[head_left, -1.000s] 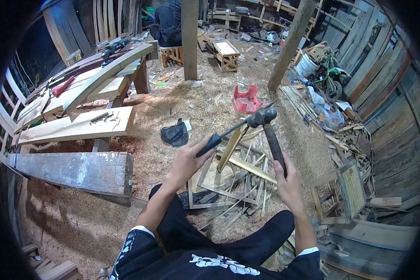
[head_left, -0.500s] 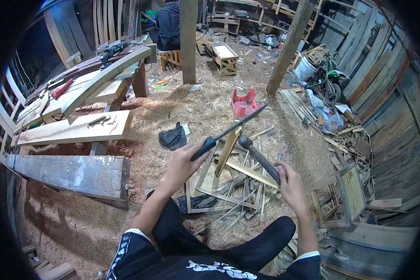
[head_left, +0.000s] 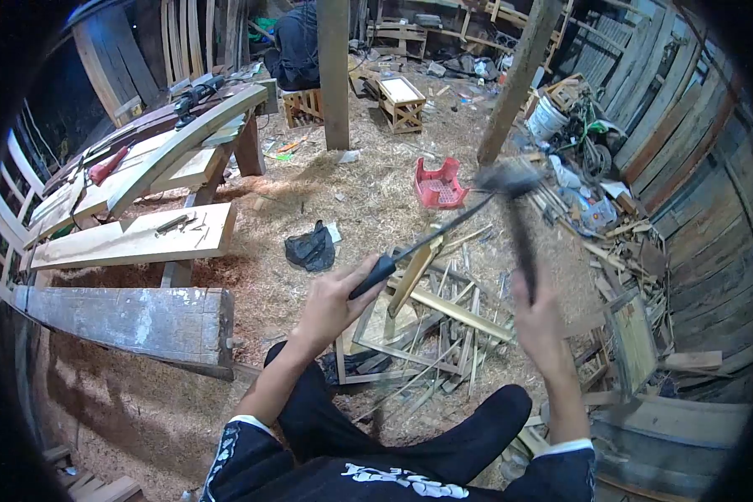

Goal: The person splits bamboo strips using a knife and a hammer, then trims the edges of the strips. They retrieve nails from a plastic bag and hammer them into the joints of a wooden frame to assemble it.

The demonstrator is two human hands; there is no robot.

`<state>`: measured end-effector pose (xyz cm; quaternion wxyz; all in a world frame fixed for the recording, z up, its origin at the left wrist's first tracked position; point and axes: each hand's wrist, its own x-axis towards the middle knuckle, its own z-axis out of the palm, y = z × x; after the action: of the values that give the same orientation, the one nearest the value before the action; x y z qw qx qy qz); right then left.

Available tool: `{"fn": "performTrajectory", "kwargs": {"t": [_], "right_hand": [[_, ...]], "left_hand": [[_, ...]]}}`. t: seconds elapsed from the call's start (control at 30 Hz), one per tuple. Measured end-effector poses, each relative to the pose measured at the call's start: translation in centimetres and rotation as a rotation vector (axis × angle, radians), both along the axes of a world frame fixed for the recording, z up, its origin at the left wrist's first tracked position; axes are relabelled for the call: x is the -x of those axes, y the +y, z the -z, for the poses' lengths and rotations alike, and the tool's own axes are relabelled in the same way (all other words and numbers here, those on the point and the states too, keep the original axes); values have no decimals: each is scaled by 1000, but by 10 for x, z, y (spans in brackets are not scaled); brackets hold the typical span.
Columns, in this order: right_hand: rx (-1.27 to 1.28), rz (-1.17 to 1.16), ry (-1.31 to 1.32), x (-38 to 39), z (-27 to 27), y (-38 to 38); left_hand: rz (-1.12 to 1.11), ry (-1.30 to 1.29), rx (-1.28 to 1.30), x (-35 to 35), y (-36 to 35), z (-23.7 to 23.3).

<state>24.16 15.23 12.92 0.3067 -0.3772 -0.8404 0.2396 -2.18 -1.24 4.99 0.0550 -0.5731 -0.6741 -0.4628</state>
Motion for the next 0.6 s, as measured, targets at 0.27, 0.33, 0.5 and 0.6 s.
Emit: {"fn": "performTrajectory", "kwargs": {"t": [0.27,0.33,0.5,0.6], "right_hand": [[278,-74,-19,-9,-36,-8],[310,-62,85,-10,-33,-7],[146,-85,57,2,16,13],[236,-113,-87,0,22,18]], "left_hand": [[57,12,162,-9,4,-7],[7,-3,164,-6,6,-9],[-6,-45,180,-10,-5,-16],[-16,0,192,-1,1,-7]]}}
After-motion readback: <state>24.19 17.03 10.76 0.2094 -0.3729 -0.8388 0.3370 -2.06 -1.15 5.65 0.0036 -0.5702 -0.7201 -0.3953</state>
